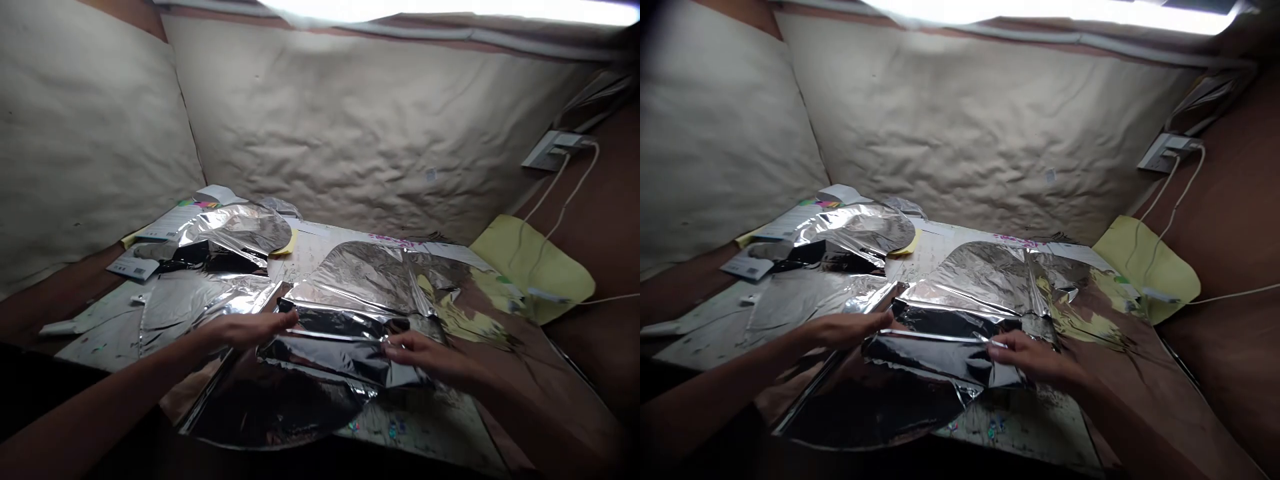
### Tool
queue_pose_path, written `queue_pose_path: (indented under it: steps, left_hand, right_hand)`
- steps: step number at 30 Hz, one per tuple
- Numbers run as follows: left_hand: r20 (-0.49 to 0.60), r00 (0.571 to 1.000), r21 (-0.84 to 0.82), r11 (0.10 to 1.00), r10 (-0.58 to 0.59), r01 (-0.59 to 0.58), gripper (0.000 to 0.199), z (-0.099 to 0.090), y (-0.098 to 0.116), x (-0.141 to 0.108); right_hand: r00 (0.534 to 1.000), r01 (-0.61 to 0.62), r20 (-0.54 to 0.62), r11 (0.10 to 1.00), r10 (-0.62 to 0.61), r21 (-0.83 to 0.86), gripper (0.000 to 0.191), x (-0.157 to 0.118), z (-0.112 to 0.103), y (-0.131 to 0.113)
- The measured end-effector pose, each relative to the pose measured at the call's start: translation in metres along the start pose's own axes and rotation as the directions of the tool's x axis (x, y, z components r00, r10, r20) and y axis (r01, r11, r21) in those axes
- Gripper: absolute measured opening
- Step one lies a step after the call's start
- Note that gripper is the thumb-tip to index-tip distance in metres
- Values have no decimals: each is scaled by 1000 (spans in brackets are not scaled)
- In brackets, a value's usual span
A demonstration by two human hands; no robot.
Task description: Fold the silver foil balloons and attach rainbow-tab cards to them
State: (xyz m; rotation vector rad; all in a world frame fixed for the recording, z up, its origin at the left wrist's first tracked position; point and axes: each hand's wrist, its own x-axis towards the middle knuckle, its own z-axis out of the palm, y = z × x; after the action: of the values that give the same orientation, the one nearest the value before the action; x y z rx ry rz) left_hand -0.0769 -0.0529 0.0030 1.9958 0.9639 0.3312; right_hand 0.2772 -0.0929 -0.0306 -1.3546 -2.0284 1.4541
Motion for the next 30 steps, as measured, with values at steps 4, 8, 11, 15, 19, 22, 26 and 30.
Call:
queue_pose_path:
  steps: [4,8,11,15,19,22,26,30]
  left_hand:
    - [218,963,-283,934,-157,216,45,-6,-18,22]
    - [100,943,-381,863,-318,332,45,8,-40,38]
    - [34,958,-307,909,-285,282,54,14,-51,44]
    - [-133,949,31,956,-285,291,47,12,-40,40]
    - [-484,872,516,780,-76,354,45,21,-10,29]
    - [-328,925,695,712,191,100,55,46,-6,30]
    - [-118,984,664,748,134,-22,69,74,-25,41]
    - [-102,992,631,776,67,13,69,75,-32,46]
  right_hand:
    - [974,-221,110,936,198,274,40,38,-25,1]
    - [978,-199,47,857,201,475,44,30,-26,12]
    - [983,-84,-103,873,152,481,41,17,-19,29]
    - [939,-74,-269,887,216,455,44,18,-4,46]
    - [884,-109,-354,872,304,477,47,26,6,51]
    - [866,-117,-379,870,325,480,46,28,8,50]
    - [843,-114,-454,920,289,374,46,23,10,46]
    - [697,-172,-712,947,-78,-271,43,11,21,31]
